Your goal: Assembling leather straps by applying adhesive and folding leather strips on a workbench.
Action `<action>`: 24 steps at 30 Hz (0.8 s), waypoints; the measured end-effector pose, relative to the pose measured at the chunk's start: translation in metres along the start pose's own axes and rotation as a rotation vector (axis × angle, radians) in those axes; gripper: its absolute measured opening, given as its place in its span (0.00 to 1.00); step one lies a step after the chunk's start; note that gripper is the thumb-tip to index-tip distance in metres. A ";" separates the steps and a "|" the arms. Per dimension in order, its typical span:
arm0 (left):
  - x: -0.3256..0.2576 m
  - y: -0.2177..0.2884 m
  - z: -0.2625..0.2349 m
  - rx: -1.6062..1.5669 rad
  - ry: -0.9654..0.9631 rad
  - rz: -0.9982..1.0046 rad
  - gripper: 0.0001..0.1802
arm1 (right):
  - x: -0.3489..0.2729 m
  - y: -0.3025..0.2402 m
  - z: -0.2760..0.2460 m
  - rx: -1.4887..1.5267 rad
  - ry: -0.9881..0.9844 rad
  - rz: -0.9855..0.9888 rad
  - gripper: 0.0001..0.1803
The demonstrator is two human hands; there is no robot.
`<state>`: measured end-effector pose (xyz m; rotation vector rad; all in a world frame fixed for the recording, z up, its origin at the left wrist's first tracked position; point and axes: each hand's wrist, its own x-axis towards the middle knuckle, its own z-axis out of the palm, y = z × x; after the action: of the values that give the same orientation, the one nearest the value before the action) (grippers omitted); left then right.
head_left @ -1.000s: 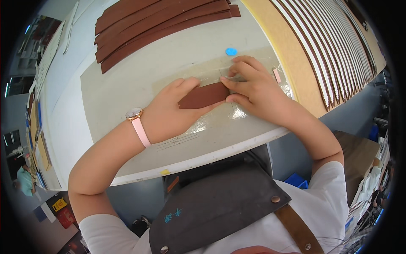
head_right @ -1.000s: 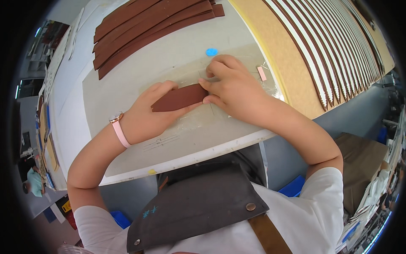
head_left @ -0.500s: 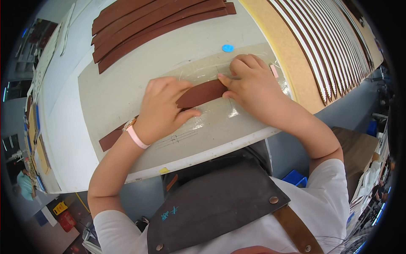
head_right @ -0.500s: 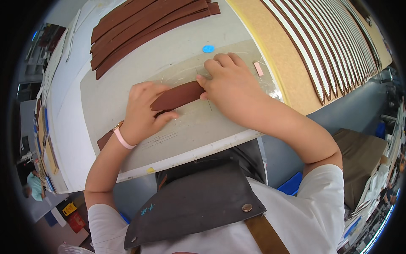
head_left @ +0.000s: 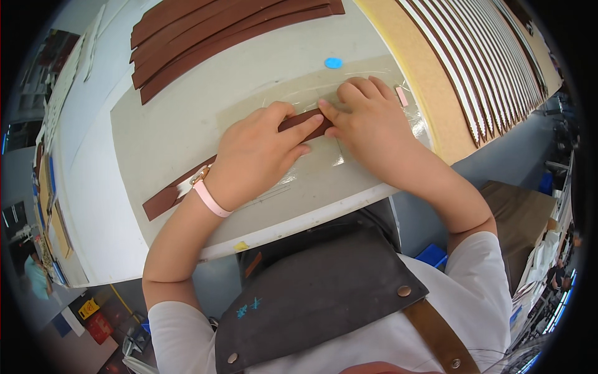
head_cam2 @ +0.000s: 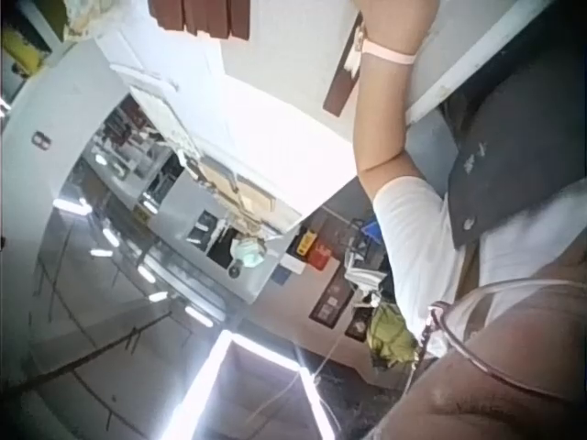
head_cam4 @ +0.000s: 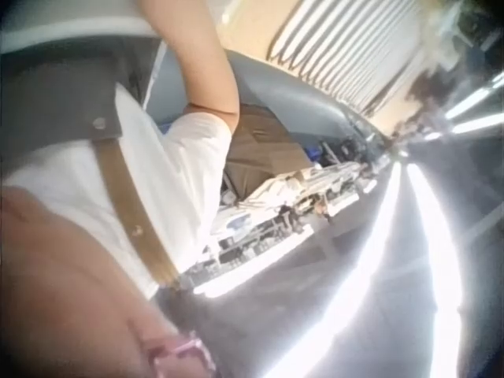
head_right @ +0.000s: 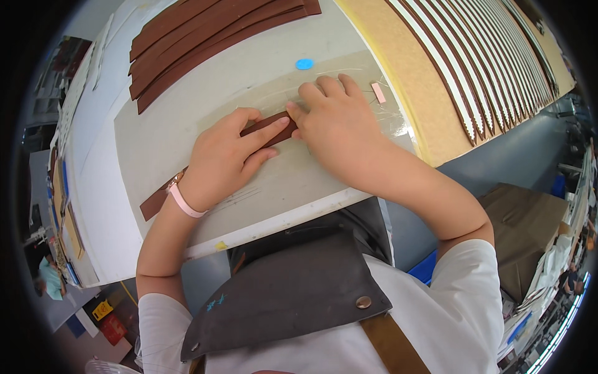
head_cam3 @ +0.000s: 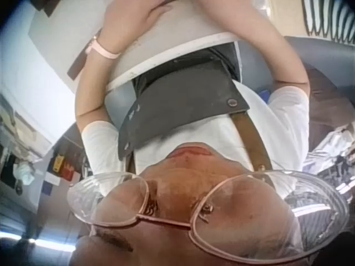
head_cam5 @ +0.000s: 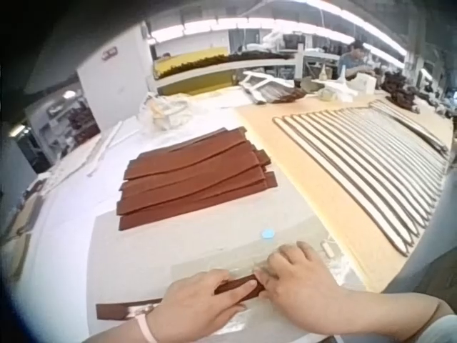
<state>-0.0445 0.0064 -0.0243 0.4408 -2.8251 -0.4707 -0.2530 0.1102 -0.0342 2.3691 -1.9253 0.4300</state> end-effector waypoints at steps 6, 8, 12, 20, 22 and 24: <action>0.000 -0.002 0.007 0.019 0.044 0.006 0.21 | -0.004 -0.005 0.001 0.012 0.020 0.045 0.21; 0.002 -0.001 0.007 0.038 0.048 0.023 0.21 | -0.004 -0.006 0.000 0.006 0.024 0.050 0.21; 0.002 -0.002 0.009 0.061 0.057 0.028 0.20 | -0.004 -0.007 0.002 -0.038 0.020 0.041 0.22; 0.004 -0.001 0.010 0.099 0.055 0.050 0.21 | -0.007 -0.016 0.002 -0.109 -0.021 0.091 0.26; 0.004 -0.001 0.010 0.099 0.056 0.054 0.21 | -0.010 -0.015 0.007 0.042 0.058 0.111 0.23; 0.004 0.000 0.010 0.114 0.068 0.057 0.21 | -0.016 -0.013 0.008 0.114 0.101 0.135 0.23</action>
<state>-0.0513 0.0072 -0.0326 0.3886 -2.7997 -0.2792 -0.2418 0.1269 -0.0447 2.2406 -2.0741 0.6715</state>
